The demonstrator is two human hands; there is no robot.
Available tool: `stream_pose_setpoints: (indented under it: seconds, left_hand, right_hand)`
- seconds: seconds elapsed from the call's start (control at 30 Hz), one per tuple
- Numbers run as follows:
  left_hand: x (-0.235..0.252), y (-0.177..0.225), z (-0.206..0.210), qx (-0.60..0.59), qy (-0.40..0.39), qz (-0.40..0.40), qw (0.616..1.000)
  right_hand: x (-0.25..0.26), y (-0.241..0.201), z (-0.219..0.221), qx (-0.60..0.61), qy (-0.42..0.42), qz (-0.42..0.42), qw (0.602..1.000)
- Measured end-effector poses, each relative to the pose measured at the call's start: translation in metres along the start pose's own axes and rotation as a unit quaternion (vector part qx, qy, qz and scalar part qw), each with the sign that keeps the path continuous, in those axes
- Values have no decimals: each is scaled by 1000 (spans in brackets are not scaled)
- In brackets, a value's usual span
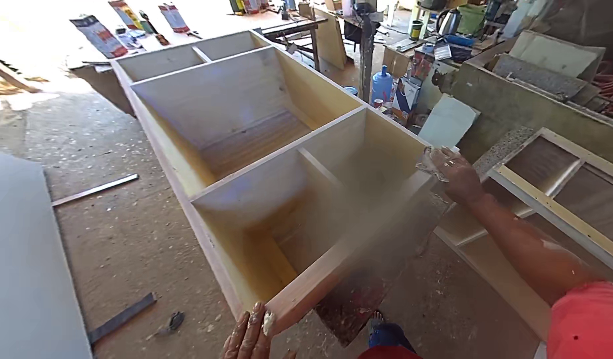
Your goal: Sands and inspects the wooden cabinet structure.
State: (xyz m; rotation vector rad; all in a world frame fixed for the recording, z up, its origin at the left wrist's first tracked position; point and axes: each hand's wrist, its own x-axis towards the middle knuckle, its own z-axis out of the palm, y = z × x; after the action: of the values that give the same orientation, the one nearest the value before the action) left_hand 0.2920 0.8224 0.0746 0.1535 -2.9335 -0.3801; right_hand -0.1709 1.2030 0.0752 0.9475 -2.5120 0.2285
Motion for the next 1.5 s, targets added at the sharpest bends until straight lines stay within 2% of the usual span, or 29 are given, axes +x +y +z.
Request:
stream_pose_setpoints:
  seconds: [0.13, 0.23, 0.33, 0.43, 0.5, 0.53, 0.6, 0.63, 0.67, 0.7, 0.73, 0.77, 0.83, 0.87, 0.9, 0.93, 0.97, 1.0, 1.03, 1.07, 1.1, 1.13, 1.17, 1.2, 1.23, 1.3, 1.33, 1.4, 1.5]
  left_hand:
    - [-5, 15, 21, -4, 85, -49, 995]
    - [-26, 22, 32, -19, 136, -63, 988]
    - [-57, 29, 46, -96, 149, -61, 982]
    - [-83, 38, 67, -218, 107, -86, 966]
    - [-92, 40, 77, -320, 92, -107, 937]
    - [-97, 38, 80, -388, 96, -119, 909]
    - [-110, 29, 82, -518, 111, -149, 835]
    - [-119, 20, 83, -561, 108, -157, 805]
    - [-130, 11, 84, -589, 110, -156, 786]
    - [-139, 3, 86, -613, 122, -149, 767]
    - [-146, -2, 88, -632, 136, -144, 749]
    - [-152, -5, 89, -640, 150, -147, 739]
    - [-157, -8, 96, -639, 182, -162, 729]
    - [-155, -9, 99, -647, 201, -178, 713]
    - [-152, -9, 101, -664, 231, -195, 684]
    - [-147, -9, 101, -690, 257, -206, 645]
    - [-143, -10, 97, -720, 276, -207, 602]
    - [-138, -12, 92, -741, 295, -212, 565]
    - [-135, -16, 88, -748, 309, -217, 546]
    - [-133, -23, 86, -740, 314, -220, 553]
    - [-133, -31, 87, -713, 313, -223, 586]
    - [-133, -39, 93, -671, 311, -226, 634]
    - [-131, -46, 107, -624, 309, -209, 686]
    - [-127, -54, 127, -579, 305, -170, 737]
    - [-120, -60, 149, -542, 280, -124, 783]
    - [-97, -59, 186, -484, 238, -54, 841]
    - [-82, -56, 197, -463, 217, -29, 859]
    - [-49, -47, 205, -439, 204, 2, 875]
    - [-3, -25, 161, -437, 313, 53, 842]
  right_hand:
    - [-14, -16, 1, -5, 7, 13, 1000]
    - [-23, -50, -3, 25, -13, 13, 1000]
    - [-46, -134, -11, 65, -5, -5, 998]
    - [-73, -244, -26, 117, -9, -58, 991]
    - [-90, -314, -38, 188, -19, -137, 972]
    - [-99, -347, -46, 255, -34, -173, 951]
    - [-122, -403, -61, 448, -106, -189, 868]
    - [-132, -425, -67, 550, -158, -153, 806]
    - [-141, -446, -70, 643, -215, -76, 731]
    - [-149, -466, -71, 719, -263, 44, 642]
    - [-155, -484, -71, 759, -293, 175, 554]
    - [-159, -499, -69, 768, -310, 282, 484]
    - [-165, -519, -63, 763, -314, 397, 401]
    - [-167, -526, -59, 764, -311, 412, 387]
    - [-169, -531, -56, 761, -314, 413, 390]
    - [-171, -533, -54, 750, -327, 402, 412]
    - [-172, -531, -53, 726, -352, 373, 458]
    - [-168, -527, -56, 679, -380, 313, 544]
    - [-159, -519, -61, 602, -388, 218, 663]
    - [-145, -507, -67, 507, -343, 112, 783]
    - [-125, -490, -75, 397, -263, 10, 879]
    - [-99, -469, -80, 286, -175, -80, 939]
    - [-70, -446, -82, 197, -106, -151, 963]
    - [-40, -426, -79, 134, -80, -197, 968]
    - [-14, -408, -72, 92, -98, -210, 968]
    - [20, -387, -48, 57, -198, -168, 964]
    - [29, -382, -35, 76, -249, -126, 957]
    - [32, -381, -22, 140, -284, -77, 945]
    - [27, -380, -21, 176, -277, -67, 942]
